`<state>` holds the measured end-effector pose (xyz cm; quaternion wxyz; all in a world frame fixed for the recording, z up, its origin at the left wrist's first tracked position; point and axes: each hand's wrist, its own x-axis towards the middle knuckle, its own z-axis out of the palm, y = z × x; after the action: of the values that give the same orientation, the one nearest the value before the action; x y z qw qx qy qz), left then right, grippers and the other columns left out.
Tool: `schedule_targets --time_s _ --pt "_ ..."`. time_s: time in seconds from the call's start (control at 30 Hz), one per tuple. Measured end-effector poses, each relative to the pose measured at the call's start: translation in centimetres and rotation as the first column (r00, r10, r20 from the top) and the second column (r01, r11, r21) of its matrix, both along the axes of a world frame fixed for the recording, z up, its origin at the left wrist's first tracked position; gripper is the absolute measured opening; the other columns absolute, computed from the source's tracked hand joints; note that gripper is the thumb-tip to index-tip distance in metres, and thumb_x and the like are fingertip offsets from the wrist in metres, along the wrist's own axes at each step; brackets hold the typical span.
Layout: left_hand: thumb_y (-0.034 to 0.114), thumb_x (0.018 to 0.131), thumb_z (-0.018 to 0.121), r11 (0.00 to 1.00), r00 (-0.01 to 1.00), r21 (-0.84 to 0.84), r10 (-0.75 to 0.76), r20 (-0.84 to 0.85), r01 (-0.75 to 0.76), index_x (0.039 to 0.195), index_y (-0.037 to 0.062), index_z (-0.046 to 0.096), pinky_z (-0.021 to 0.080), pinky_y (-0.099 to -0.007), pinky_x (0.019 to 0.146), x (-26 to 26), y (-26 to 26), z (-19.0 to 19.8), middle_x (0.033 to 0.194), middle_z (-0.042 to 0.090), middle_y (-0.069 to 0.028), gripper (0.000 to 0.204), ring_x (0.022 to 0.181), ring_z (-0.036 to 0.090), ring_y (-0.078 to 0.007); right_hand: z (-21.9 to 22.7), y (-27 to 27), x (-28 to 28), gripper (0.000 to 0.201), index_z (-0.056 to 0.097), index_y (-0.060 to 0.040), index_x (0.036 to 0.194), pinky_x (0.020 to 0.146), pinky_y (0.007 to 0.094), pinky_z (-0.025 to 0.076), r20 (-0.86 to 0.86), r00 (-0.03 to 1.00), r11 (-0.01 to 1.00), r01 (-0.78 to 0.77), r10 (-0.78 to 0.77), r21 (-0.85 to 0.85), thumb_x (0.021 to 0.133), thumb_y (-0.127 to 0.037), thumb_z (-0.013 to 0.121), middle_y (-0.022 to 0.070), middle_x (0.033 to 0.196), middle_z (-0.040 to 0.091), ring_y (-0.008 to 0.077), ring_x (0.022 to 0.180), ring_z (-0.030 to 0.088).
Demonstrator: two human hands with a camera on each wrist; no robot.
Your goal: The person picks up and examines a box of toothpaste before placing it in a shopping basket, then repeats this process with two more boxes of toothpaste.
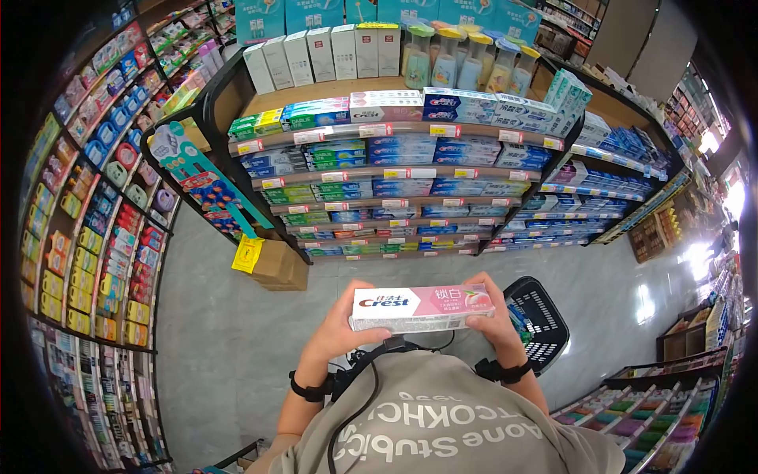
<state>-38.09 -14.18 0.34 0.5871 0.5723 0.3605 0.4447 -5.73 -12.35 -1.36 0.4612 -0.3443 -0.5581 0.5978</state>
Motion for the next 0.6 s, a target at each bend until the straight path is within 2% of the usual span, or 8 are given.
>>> schedule_targets --time_s 0.13,0.2,0.33,0.43,0.53,0.6 --pt "0.014 0.076 0.092 0.999 0.998 0.006 0.054 -0.027 -0.054 0.121 0.008 0.052 0.05 -0.031 0.092 -0.8 -0.4 0.2 0.11 0.064 -0.0009 0.061 0.105 0.059 -0.01 0.4 0.0 -0.7 0.069 0.049 -0.0053 0.128 0.094 0.028 0.046 0.002 0.995 0.992 -0.104 0.104 -0.067 0.076 -0.025 0.09 0.0029 0.115 0.059 0.0106 0.109 0.055" --pt "0.015 0.076 0.093 0.996 0.996 0.038 0.086 -0.027 -0.085 0.121 0.0079 0.052 0.05 -0.0308 0.092 -1.4 -0.7 0.4 0.109 0.064 -0.0009 0.061 0.104 0.06 -0.01 1.3 0.1 -1.3 0.077 0.047 -0.0045 0.132 0.098 0.0283 0.044 0.044 0.983 0.982 -0.173 0.177 -0.077 0.075 -0.03 0.091 0.0035 0.119 0.058 0.0118 0.114 0.054" --pt "0.017 0.076 0.093 0.992 0.986 0.1 0.086 -0.14 -0.072 0.12 0.0077 0.051 0.051 -0.0307 0.09 -3.0 -1.1 0.2 0.109 0.065 -0.002 0.062 0.105 0.061 -0.0103 1.3 0.7 -2.0 0.084 0.044 -0.0036 0.137 0.104 0.0306 0.042 0.029 0.957 0.955 -0.285 0.288 -0.087 0.074 -0.027 0.095 0.0043 0.125 0.055 0.0137 0.121 0.052" --pt "0.018 0.075 0.093 0.99 0.972 0.114 0.102 -0.213 -0.079 0.12 0.0073 0.05 0.052 -0.031 0.088 -3.4 -1.5 0.9 0.107 0.066 -0.0035 0.063 0.103 0.062 -0.0109 0.9 1.3 -2.4 0.087 0.044 -0.0041 0.138 0.105 0.0312 0.042 0.075 0.946 0.947 -0.311 0.316 -0.074 0.071 -0.022 0.097 0.0053 0.128 0.055 0.0135 0.122 0.051" --pt "0.019 0.075 0.094 0.984 0.947 0.154 0.136 -0.29 -0.093 0.121 0.0069 0.049 0.052 -0.0315 0.087 -3.6 -1.8 1.4 0.105 0.067 -0.0046 0.065 0.1 0.063 -0.0114 1.1 1.9 -2.7 0.086 0.045 -0.0046 0.136 0.103 0.0309 0.043 0.175 0.934 0.947 -0.321 0.311 0.03 0.07 -0.02 0.098 0.0052 0.125 0.057 0.0134 0.12 0.053" --pt "0.02 0.074 0.094 0.976 0.934 0.189 0.163 -0.317 -0.106 0.121 0.0067 0.049 0.052 -0.0318 0.087 -3.5 -2.2 1.2 0.104 0.068 -0.005 0.067 0.099 0.064 -0.0118 0.6 2.3 -2.6 0.082 0.048 -0.0046 0.133 0.101 0.0308 0.044 0.187 0.92 0.936 -0.352 0.345 0.004 0.069 -0.02 0.098 0.0043 0.122 0.059 0.0131 0.117 0.054"
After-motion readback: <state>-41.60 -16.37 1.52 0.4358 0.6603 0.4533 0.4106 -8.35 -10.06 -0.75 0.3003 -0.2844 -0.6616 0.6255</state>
